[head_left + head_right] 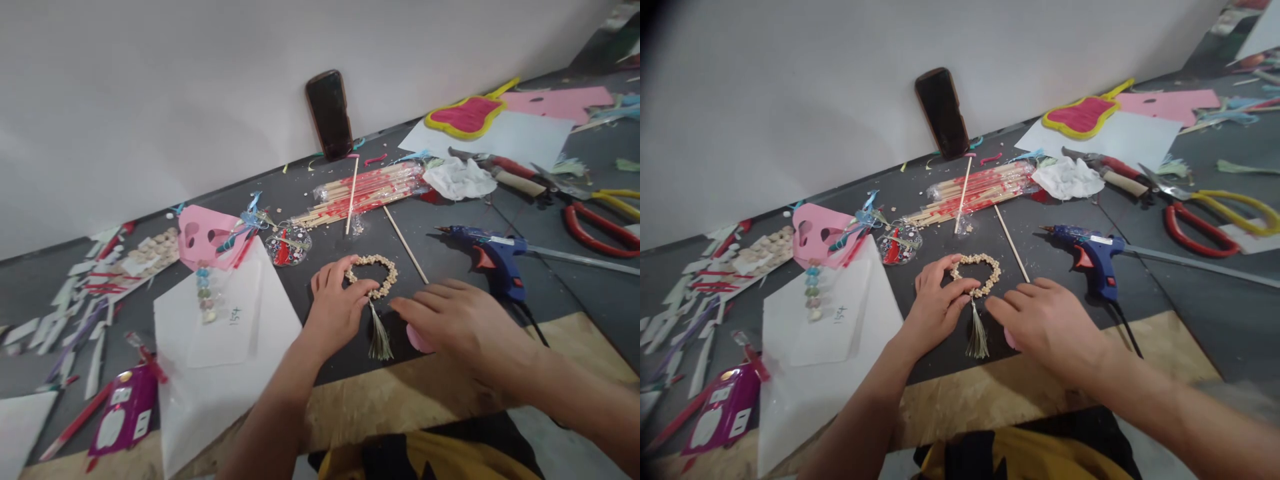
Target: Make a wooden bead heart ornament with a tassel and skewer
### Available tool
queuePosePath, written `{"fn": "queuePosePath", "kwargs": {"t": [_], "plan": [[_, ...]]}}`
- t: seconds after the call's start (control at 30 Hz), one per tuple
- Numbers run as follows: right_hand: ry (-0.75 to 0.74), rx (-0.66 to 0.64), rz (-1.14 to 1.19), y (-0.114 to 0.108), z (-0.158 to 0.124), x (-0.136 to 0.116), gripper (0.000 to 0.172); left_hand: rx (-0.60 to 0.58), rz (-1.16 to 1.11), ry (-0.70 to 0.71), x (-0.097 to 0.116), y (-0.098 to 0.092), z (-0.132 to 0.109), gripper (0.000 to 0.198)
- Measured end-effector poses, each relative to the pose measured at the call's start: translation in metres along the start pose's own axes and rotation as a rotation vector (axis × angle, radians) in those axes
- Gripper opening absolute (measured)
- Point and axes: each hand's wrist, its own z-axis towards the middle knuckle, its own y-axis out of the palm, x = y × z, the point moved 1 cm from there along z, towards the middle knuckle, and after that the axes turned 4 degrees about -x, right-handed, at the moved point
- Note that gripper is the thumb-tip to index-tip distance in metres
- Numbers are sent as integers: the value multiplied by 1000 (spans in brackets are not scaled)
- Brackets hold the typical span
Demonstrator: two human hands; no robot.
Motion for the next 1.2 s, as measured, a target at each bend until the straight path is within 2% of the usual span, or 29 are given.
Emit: {"fn": "queuePosePath", "kwargs": {"t": [0.1, 0.2, 0.3, 0.6, 1.03, 1.2], "plan": [[-129, -37, -1, 9, 13, -9, 19, 22, 15, 21, -1, 2, 0, 28], [-205, -50, -6, 18, 23, -14, 13, 43, 38, 44, -2, 4, 0, 26], [-220, -38, -3, 22, 26, -14, 3, 61, 46, 43, -2, 6, 1, 24], [-226, -28, 17, 23, 19, -13, 5, 56, 42, 23, -1, 5, 1, 20], [-231, -36, 64, 24, 20, -15, 10, 52, 37, 23, -3, 7, 1, 21], [-284, -65, 141, 12, 11, -14, 20, 37, 1, 12, -4, -4, -2, 27]]}}
